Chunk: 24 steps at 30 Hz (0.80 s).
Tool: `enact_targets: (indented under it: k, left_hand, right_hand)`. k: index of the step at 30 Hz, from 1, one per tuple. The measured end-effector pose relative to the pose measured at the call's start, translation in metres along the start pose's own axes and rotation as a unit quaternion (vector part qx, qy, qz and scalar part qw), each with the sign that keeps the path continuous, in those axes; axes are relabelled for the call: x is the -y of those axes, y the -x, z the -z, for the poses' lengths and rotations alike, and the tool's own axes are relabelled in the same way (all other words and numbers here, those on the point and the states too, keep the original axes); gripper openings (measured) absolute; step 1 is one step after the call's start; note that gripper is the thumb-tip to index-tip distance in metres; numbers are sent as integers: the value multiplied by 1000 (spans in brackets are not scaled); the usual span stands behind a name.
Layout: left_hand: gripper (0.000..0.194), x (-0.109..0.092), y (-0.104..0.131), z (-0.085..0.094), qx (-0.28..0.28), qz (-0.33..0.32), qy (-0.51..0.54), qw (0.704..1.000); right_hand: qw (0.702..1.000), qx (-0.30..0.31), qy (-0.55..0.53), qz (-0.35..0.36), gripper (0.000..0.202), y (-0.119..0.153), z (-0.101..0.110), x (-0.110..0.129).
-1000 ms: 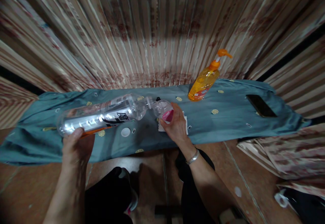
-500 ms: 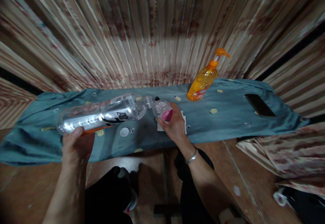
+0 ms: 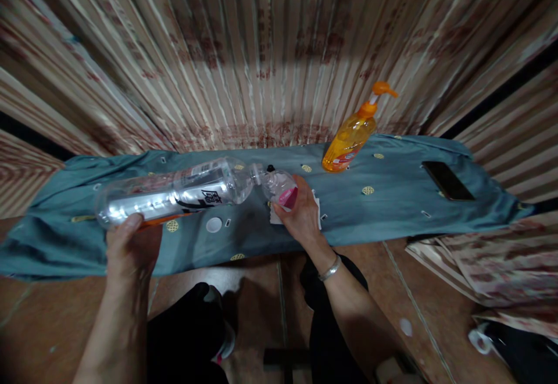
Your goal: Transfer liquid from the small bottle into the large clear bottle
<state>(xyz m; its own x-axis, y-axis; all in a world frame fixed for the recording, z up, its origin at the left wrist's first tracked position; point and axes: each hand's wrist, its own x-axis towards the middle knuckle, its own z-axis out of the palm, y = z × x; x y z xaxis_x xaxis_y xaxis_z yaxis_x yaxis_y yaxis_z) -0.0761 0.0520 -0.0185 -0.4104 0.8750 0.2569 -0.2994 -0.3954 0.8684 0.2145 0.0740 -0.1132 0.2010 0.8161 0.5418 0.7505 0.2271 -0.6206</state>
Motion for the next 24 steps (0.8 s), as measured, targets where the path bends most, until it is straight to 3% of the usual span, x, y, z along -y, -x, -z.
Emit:
enact_targets:
  k: [24]
  left_hand:
    - [87, -2, -1, -1, 8, -15, -10, 1000]
  right_hand:
    - [1000, 15, -3, -16, 85, 0, 1, 0]
